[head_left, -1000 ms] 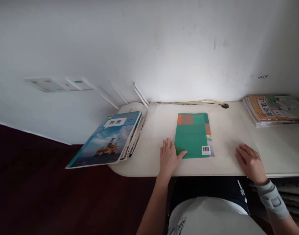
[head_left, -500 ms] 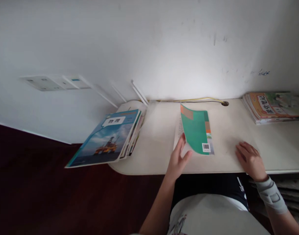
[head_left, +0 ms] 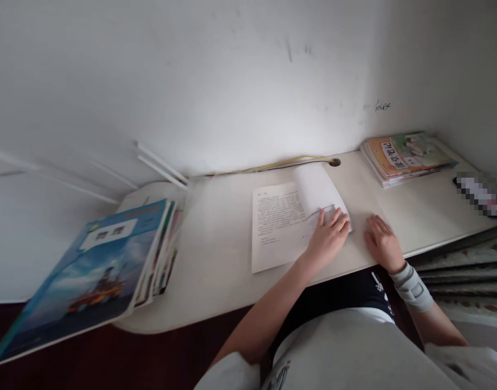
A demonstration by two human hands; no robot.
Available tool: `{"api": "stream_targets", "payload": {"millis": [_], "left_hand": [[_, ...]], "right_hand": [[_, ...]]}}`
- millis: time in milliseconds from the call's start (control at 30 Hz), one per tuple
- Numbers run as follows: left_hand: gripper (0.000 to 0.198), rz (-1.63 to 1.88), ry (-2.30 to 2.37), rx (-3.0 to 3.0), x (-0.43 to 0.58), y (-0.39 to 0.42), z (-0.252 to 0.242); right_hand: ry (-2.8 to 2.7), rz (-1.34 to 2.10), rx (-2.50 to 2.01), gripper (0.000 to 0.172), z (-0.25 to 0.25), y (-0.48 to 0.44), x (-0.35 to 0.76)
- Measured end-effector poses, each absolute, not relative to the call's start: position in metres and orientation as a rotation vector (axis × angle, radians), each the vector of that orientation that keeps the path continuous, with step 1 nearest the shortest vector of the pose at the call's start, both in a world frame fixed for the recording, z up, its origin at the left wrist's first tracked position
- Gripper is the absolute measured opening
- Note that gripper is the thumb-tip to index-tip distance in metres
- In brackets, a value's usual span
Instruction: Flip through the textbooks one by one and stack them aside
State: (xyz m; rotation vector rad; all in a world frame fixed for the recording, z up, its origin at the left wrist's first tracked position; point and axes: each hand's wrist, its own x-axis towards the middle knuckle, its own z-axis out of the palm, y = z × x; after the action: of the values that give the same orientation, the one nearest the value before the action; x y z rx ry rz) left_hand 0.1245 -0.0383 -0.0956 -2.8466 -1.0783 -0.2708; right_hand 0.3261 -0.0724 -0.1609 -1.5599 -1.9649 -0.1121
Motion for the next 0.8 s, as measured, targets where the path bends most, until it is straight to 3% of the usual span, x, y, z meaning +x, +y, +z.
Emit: {"api": "stream_targets", "payload": {"millis": [267,600,800], "left_hand": [[0.032,-0.204,-0.939,-2.912,0.156,-0.035,-0.109],[0.034,-0.152,-1.138,-2.826,0.137,-0.037,-0.105],[0.038,-0.162,-1.190,-2.865,0.123,-0.041,-0.111]], "right_hand": [[-1.897,-0.019,-1.557,0.037,-0.159,-0.071,0.326],[-2.003,-0.133,-1.656,0.044,-0.163,-0.070,0.322],[-2.002,-0.145,-1.673,0.034,-0.160,-0.070,0.318]]}}
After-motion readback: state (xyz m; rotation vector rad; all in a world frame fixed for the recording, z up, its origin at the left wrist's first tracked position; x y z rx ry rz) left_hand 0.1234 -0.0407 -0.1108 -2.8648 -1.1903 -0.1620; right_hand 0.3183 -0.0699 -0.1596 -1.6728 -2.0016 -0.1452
